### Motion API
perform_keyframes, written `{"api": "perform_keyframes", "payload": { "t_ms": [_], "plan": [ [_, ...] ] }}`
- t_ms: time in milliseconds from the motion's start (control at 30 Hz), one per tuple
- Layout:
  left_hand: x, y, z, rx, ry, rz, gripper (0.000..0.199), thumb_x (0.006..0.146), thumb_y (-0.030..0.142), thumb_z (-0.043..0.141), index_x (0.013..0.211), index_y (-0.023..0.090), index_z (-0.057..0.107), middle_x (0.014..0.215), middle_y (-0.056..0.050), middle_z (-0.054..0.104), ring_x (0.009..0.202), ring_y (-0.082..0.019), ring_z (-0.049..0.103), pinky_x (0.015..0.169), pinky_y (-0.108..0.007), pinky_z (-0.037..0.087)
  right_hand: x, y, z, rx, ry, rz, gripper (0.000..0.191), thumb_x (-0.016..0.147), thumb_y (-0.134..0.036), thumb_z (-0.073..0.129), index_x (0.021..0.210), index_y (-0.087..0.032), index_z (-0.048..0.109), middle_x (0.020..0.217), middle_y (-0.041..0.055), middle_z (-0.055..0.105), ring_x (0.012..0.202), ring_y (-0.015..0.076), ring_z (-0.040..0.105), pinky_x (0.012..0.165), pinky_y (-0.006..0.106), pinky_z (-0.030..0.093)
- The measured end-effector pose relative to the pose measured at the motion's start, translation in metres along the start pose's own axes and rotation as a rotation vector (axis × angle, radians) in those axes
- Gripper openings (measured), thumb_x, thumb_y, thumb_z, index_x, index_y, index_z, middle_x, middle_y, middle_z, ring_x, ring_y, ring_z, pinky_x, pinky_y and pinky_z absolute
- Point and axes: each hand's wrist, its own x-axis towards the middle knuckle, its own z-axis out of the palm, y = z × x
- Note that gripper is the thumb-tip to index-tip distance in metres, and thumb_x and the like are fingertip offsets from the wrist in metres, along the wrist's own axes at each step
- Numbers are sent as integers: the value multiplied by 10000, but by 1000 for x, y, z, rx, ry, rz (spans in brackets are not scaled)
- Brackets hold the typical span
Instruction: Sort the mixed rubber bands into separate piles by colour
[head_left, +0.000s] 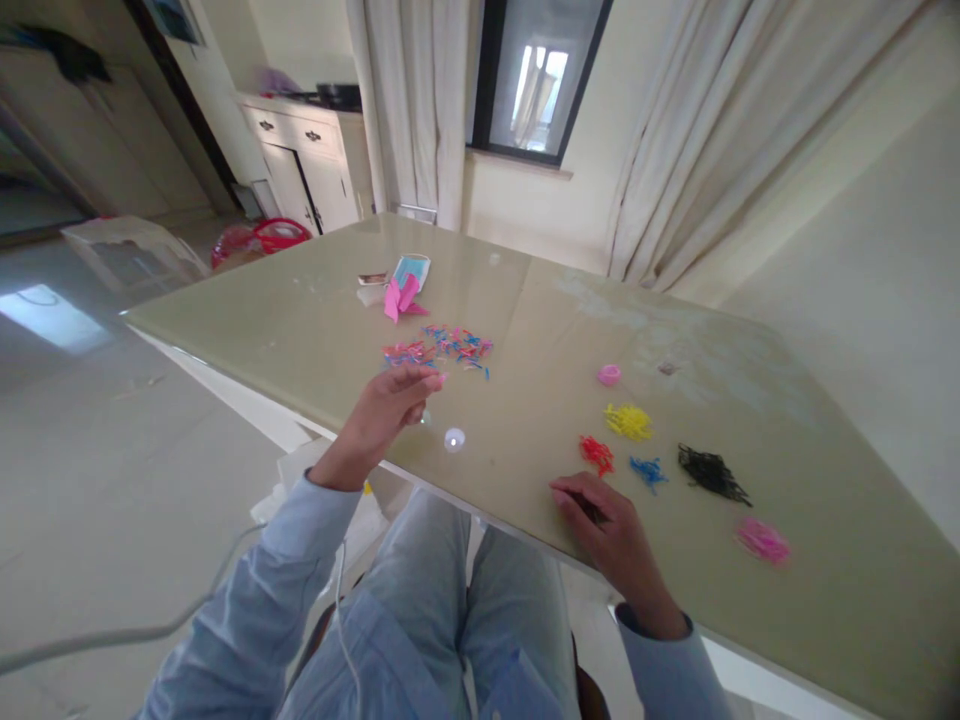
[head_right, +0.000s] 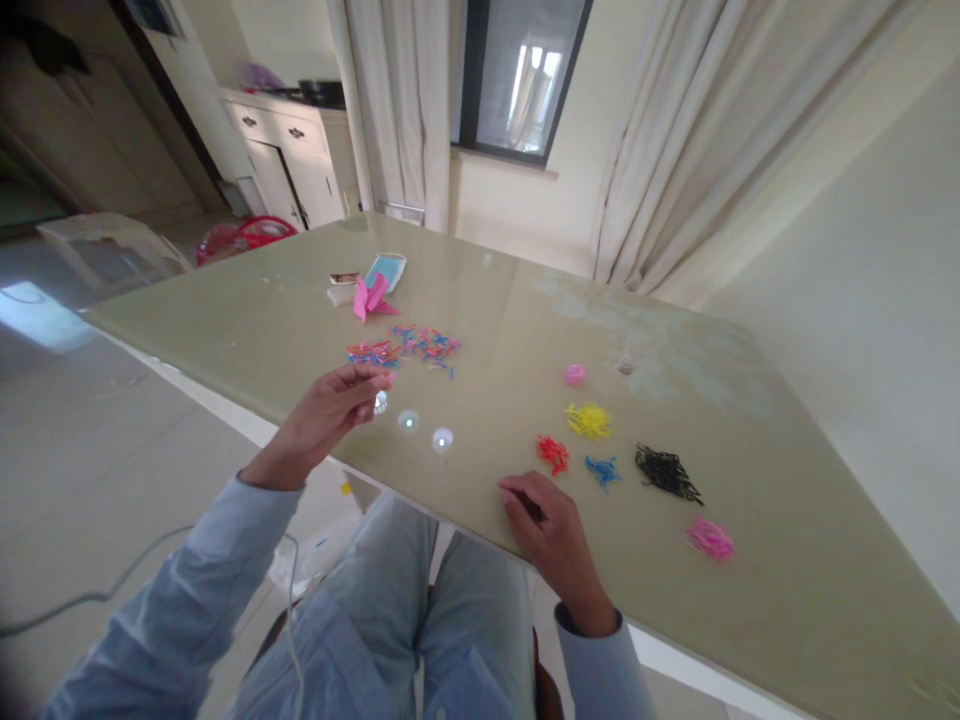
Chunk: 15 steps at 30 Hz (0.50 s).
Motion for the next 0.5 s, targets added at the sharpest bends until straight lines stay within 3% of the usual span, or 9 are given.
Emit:
{"api": "perform_keyframes", "payload": {
  "t_ms": [200, 500],
  "plan": [
    [-28, 5, 40, -257, -187, -146, 258, 702, 301, 837, 817, 138, 671, 706, 36, 550, 496, -16, 415, 445, -154, 303, -1, 0, 1, 22, 12, 4, 148, 915, -271, 588, 903, -197, 715, 797, 35, 694, 704, 149, 627, 632, 246, 476],
    [-39, -8, 105, -437, -382, -376, 239, 733, 265, 816, 832, 129, 645, 790, 18, 581, 510, -16, 389, 440, -155, 318, 1, -4, 8, 10, 10, 2, 129, 909, -211, 575, 915, -192, 703, 786, 24, 658, 718, 142, 585, 683, 250, 439]
  ]
}}
